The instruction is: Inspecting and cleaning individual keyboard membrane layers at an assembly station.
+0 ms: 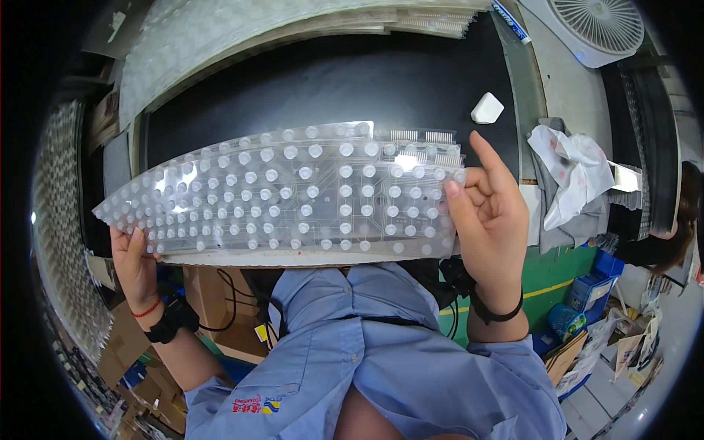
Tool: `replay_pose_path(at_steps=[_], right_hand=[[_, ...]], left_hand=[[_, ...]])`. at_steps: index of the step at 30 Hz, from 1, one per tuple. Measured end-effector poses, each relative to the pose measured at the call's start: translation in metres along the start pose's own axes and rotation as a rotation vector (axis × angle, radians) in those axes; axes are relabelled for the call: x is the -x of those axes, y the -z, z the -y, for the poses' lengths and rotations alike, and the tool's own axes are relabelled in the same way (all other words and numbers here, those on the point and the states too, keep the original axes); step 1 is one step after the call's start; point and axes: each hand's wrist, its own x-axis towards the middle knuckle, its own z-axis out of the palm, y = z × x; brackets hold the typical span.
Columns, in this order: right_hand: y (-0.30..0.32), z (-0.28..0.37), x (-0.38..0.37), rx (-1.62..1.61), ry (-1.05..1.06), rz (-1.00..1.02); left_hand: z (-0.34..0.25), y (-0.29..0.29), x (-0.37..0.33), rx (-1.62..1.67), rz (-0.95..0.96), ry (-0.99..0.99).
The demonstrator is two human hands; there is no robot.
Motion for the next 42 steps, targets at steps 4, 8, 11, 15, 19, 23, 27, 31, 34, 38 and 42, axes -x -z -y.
replay_pose_path(at_steps=[4,8,11,15,19,23,27,31,34,38,42], right_hand=[[0.0,0.0,0.0,0.003,0.016,0.001],[0.002,0.001,0.001,-0.021,-0.007,0.017],[0.003,0.006,0.001,-0.094,-0.056,0.04],[-0.004,0.014,-0.002,-0.382,-0.142,0.126],[-0.001,0.011,-0.003,-0.447,-0.17,0.254],[-0.007,0.016,-0.007,-0.501,-0.252,0.267],[-0.009,0.011,-0.01,-0.528,-0.226,0.239],[-0.008,0.009,-0.009,-0.55,-0.236,0.241],[-0.008,0.009,-0.009,-0.55,-0.229,0.239],[-0.008,0.009,-0.008,-0.547,-0.228,0.252],[-0.007,0.008,-0.008,-0.562,-0.228,0.259]], left_hand=[[0.001,0.001,0.001,0.024,-0.011,0.003],[0.004,0.005,0.002,0.049,-0.022,-0.011],[0.007,0.011,0.003,0.073,-0.024,-0.016],[0.005,-0.001,0.003,0.08,-0.101,-0.029],[0.001,0.002,0.002,0.103,-0.057,-0.019],[0.0,0.011,-0.002,0.15,0.069,0.079],[-0.003,0.004,-0.004,0.166,0.06,0.078],[-0.006,0.003,-0.005,0.162,0.076,0.103],[-0.007,0.001,-0.005,0.147,0.08,0.101],[-0.006,0.002,-0.003,0.126,0.042,0.093],[-0.01,-0.005,-0.005,0.129,0.028,0.104]])
